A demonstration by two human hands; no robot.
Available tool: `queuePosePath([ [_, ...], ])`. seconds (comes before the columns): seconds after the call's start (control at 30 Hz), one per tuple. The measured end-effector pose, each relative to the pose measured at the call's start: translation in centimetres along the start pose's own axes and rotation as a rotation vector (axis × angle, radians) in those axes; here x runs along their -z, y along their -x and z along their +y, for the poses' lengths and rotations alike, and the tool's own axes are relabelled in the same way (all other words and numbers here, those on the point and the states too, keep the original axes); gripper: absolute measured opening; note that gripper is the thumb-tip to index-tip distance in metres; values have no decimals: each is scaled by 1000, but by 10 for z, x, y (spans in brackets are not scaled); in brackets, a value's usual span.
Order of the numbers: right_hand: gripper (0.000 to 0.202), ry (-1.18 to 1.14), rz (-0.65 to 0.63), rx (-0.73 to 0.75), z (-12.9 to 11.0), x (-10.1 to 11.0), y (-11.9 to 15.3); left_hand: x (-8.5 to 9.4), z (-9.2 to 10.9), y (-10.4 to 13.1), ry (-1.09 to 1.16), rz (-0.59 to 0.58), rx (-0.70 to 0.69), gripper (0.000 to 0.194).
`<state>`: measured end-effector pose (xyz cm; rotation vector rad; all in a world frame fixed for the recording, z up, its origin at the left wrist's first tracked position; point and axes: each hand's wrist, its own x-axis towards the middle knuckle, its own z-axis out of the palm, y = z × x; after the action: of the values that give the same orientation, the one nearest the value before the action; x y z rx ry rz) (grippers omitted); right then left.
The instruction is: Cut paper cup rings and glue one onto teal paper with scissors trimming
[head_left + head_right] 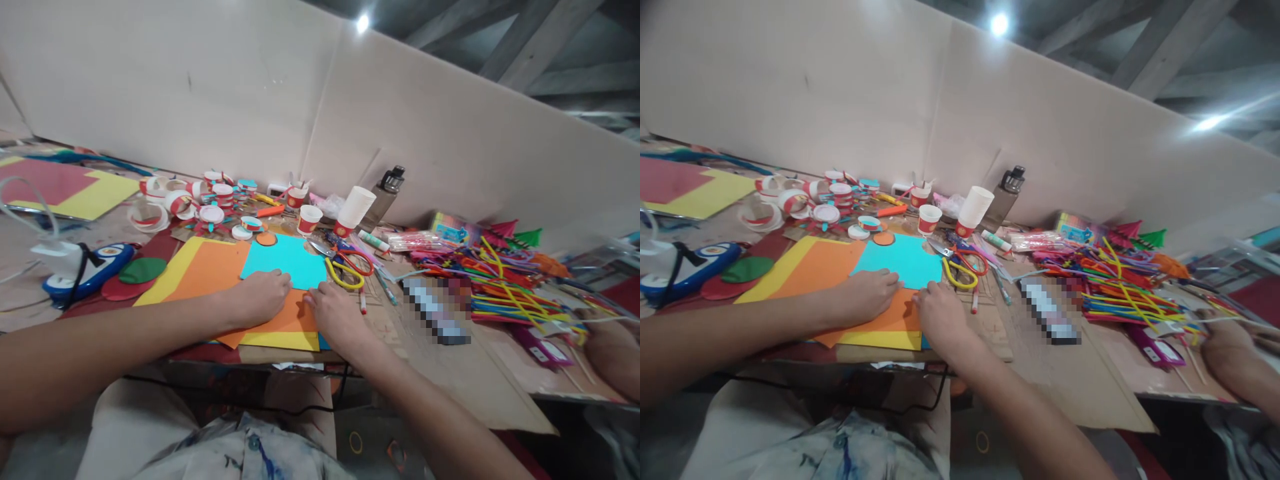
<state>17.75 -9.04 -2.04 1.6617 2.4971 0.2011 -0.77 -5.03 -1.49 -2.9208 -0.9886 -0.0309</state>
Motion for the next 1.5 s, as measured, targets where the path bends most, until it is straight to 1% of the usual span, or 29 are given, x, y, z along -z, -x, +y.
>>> queuePosePath([
  [0.13, 40, 10, 28, 4, 4, -3, 3, 5, 0, 7, -43, -65, -5, 31],
  [0.23, 39, 0, 34, -7, 6, -3, 6, 7, -5, 16, -65, -89, 12, 30],
  [0.4, 39, 4, 17, -38, 7, 7, 12, 7, -14, 29, -29, -62, 43, 29],
  [0.57, 40, -37, 1, -109, 6, 20, 10, 9, -16, 30, 8, -43, 75, 29],
  [0.67, 33, -46, 53, -131, 8, 24, 1, 9, -21, 29, 81, 18, 95, 29],
  [0.73, 28, -45, 83, -85, 10, 26, -7, 9, -28, 30, 165, 121, 122, 30],
  [0.83, 23, -25, 11, 13, 13, 25, -18, 15, -37, 33, 286, 348, 191, 30],
  [0.87, 23, -15, -15, 37, 14, 25, -20, 18, -38, 34, 324, 383, 217, 29],
  [0.9, 24, -6, -27, 51, 15, 26, -22, 21, -38, 36, 375, 377, 244, 28],
  [0.93, 23, -4, -24, 56, 15, 26, -23, 24, -36, 37, 449, 325, 275, 27],
  [1.0, 21, -49, 13, 58, 16, 28, -23, 28, -29, 40, 692, 126, 334, 25],
  [1.07, 16, -168, 62, 38, 17, 31, -23, 29, -19, 40, 1008, -49, 371, 25],
  [1.13, 13, -339, 92, -4, 19, 35, -25, 27, -10, 39, 1326, -206, 397, 30],
  [1.17, 12, -429, 96, -22, 20, 37, -27, 26, -6, 37, 1467, -259, 402, 33],
  [1.2, 11, -516, 98, -30, 21, 39, -28, 25, -2, 35, 1593, -289, 413, 37],
  [1.23, 10, -597, 101, -23, 22, 41, -29, 24, 0, 33, 1699, -283, 435, 40],
  [1.27, 11, -668, 106, -3, 22, 44, -30, 23, 2, 31, 1786, -241, 470, 42],
  [1.3, 11, -727, 111, 24, 21, 46, -31, 23, 3, 29, 1854, -169, 516, 43],
  [1.37, 12, -812, 119, 78, 17, 50, -32, 23, 4, 25, 1931, 26, 603, 39],
  [1.4, 12, -841, 119, 99, 14, 51, -32, 22, 4, 23, 1946, 126, 620, 35],
  [1.47, 12, -907, 132, 130, 7, 54, -32, 21, 1, 21, 1951, 289, 587, 29],
  [1.5, 12, -951, 162, 140, 5, 55, -33, 22, -2, 20, 1945, 353, 555, 27],
])
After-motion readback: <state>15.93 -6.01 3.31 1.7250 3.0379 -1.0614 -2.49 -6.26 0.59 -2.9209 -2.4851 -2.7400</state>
